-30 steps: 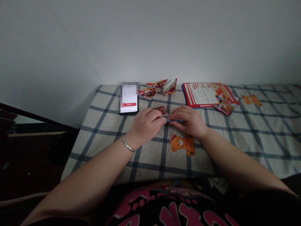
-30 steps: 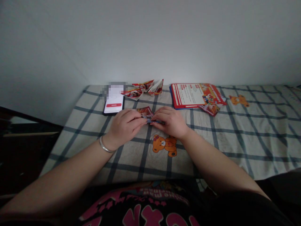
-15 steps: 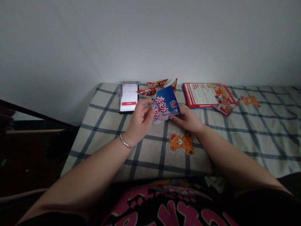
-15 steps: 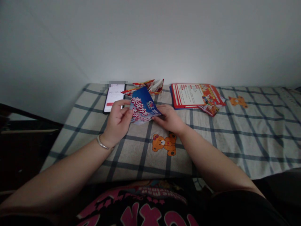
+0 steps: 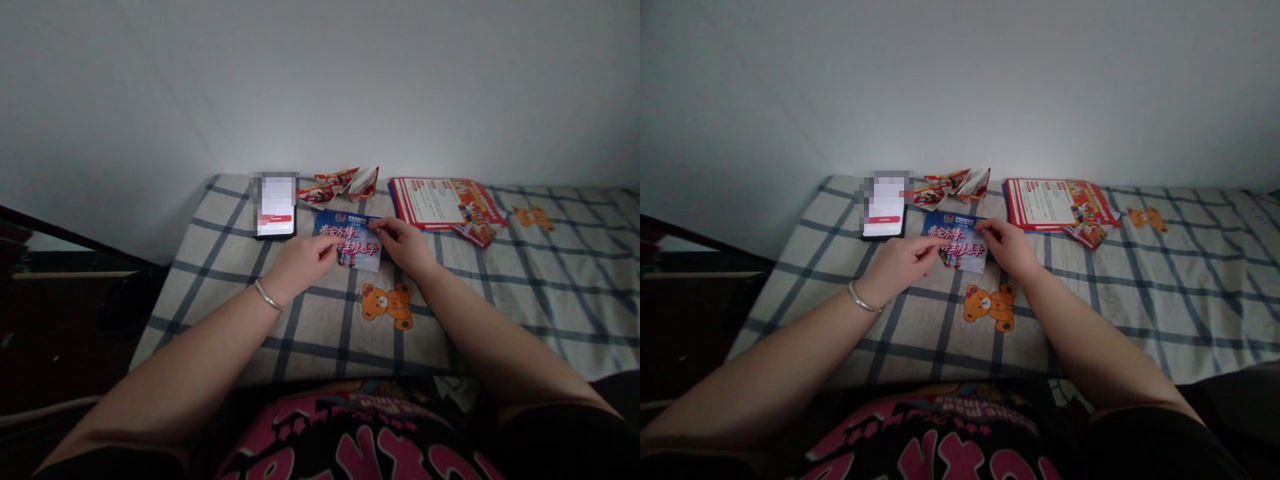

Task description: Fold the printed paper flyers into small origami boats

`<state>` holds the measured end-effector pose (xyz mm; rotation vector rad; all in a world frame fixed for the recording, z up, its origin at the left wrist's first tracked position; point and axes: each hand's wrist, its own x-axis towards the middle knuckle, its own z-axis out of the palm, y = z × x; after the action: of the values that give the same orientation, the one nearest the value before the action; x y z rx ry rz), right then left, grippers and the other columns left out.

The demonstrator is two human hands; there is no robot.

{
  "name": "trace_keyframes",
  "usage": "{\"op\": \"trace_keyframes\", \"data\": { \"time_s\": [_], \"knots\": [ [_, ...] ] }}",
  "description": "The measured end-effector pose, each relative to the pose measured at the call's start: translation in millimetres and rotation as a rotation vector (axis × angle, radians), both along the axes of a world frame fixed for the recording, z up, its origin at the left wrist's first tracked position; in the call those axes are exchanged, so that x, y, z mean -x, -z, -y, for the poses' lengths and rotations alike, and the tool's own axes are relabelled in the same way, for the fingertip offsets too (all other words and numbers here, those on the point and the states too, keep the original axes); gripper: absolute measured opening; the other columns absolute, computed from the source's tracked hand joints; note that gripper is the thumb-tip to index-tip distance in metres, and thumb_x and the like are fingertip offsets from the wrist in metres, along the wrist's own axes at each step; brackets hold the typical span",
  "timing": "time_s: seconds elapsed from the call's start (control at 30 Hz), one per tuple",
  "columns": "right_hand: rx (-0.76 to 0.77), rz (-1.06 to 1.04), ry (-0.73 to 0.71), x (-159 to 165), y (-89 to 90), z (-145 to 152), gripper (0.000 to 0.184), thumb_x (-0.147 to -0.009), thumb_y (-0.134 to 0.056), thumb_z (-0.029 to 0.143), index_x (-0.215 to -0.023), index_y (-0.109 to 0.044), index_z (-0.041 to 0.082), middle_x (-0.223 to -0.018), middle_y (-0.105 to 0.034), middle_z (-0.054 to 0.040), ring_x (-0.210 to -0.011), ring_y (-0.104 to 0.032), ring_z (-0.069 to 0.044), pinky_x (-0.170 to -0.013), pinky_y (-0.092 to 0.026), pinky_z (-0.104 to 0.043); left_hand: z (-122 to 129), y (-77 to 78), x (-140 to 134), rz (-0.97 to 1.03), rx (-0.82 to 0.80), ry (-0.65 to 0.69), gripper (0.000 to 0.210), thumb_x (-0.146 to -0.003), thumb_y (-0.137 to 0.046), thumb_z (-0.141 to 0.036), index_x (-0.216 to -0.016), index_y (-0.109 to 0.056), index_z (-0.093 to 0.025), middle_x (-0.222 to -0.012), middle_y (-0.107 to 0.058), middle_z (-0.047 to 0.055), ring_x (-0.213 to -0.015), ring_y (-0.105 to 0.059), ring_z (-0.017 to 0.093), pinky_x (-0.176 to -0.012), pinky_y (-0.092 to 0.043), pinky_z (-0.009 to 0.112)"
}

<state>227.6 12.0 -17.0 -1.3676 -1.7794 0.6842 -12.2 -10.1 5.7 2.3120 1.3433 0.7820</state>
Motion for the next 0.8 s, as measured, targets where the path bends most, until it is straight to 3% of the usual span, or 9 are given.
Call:
{"op": "trace_keyframes", "data": {
  "time_s": [0.07, 0.17, 0.33, 0.47, 0.6, 0.7, 0.8],
  "knots": [
    [-0.003, 0.103, -0.030, -0.5, -0.1, 0.3, 0.017, -0.088, -0.054, 0.022, -0.095, -0.070, 0.022, -0.091, -0.074, -0.0032, -0.074, -0.064, -0.016, -0.070, -0.050, -0.033, -1.5, 0.8, 0.0, -0.069, -0.117, 0.031, 0.023, -0.091, -0.055, -0.020, -0.103, -0.076, -0.021, -0.074, -0.072, 0.002, -0.063, -0.062, 0.014, -0.062, -0.048, 0.027],
    [-0.053, 0.206, -0.102, -1.2, 0.5, -0.5, 0.021, -0.089, -0.054, 0.021, -0.098, -0.073, 0.023, -0.096, -0.076, -0.0039, -0.086, -0.068, -0.020, -0.079, -0.053, -0.036, -6.0, 5.5, 0.2, -0.167, -0.261, 0.137, 0.022, -0.092, -0.056, -0.021, -0.106, -0.073, -0.018, -0.094, -0.074, 0.007, -0.090, -0.065, 0.021, -0.084, -0.053, 0.037],
    [-0.146, 0.258, -0.119, -4.4, 1.7, -3.5, 0.024, -0.088, -0.053, 0.019, -0.097, -0.075, 0.021, -0.090, -0.075, -0.0060, -0.085, -0.067, -0.021, -0.081, -0.054, -0.039, -10.2, 17.6, 0.9, -0.342, -0.239, 0.205, 0.040, -0.096, -0.053, -0.027, -0.135, -0.058, -0.016, -0.144, -0.054, 0.013, -0.138, -0.044, 0.029, -0.114, -0.037, 0.051],
    [-0.260, 0.350, -0.206, -11.5, 3.0, -5.4, 0.041, -0.079, -0.048, 0.005, -0.103, -0.076, 0.023, -0.096, -0.073, -0.0068, -0.090, -0.066, -0.022, -0.087, -0.053, -0.043, -8.4, 19.6, 0.5, -0.431, -0.161, 0.204, 0.050, -0.099, -0.049, -0.034, -0.144, -0.047, -0.012, -0.156, -0.040, 0.016, -0.146, -0.033, 0.031, -0.121, -0.027, 0.052],
    [-0.353, 0.457, -0.269, -19.0, 2.8, -6.2, 0.043, -0.078, -0.055, 0.006, -0.111, -0.074, 0.024, -0.113, -0.067, -0.0103, -0.104, -0.063, -0.027, -0.093, -0.052, -0.049, -7.7, 17.1, 0.0, -0.455, -0.140, 0.185, 0.052, -0.100, -0.044, -0.032, -0.146, -0.044, -0.007, -0.158, -0.034, 0.019, -0.149, -0.029, 0.030, -0.123, -0.025, 0.047],
    [-0.425, 0.465, -0.247, -22.0, -0.8, -5.3, 0.037, -0.079, -0.062, 0.008, -0.107, -0.076, 0.028, -0.142, -0.053, -0.0079, -0.129, -0.049, -0.033, -0.105, -0.044, -0.056, -8.9, 18.4, 0.6, -0.463, -0.149, 0.188, 0.049, -0.102, -0.038, -0.029, -0.145, -0.044, -0.007, -0.159, -0.033, 0.020, -0.149, -0.029, 0.030, -0.123, -0.024, 0.047],
    [-0.459, 0.472, -0.279, -22.2, -5.4, -2.9, 0.029, -0.076, -0.072, 0.013, -0.096, -0.079, 0.033, -0.152, -0.045, 0.0007, -0.142, -0.033, -0.037, -0.113, -0.033, -0.063, -9.8, 22.1, 1.5, -0.467, -0.164, 0.185, 0.049, -0.102, -0.037, -0.029, -0.146, -0.044, -0.008, -0.159, -0.033, 0.020, -0.149, -0.029, 0.030, -0.123, -0.024, 0.048]
  ]
}}
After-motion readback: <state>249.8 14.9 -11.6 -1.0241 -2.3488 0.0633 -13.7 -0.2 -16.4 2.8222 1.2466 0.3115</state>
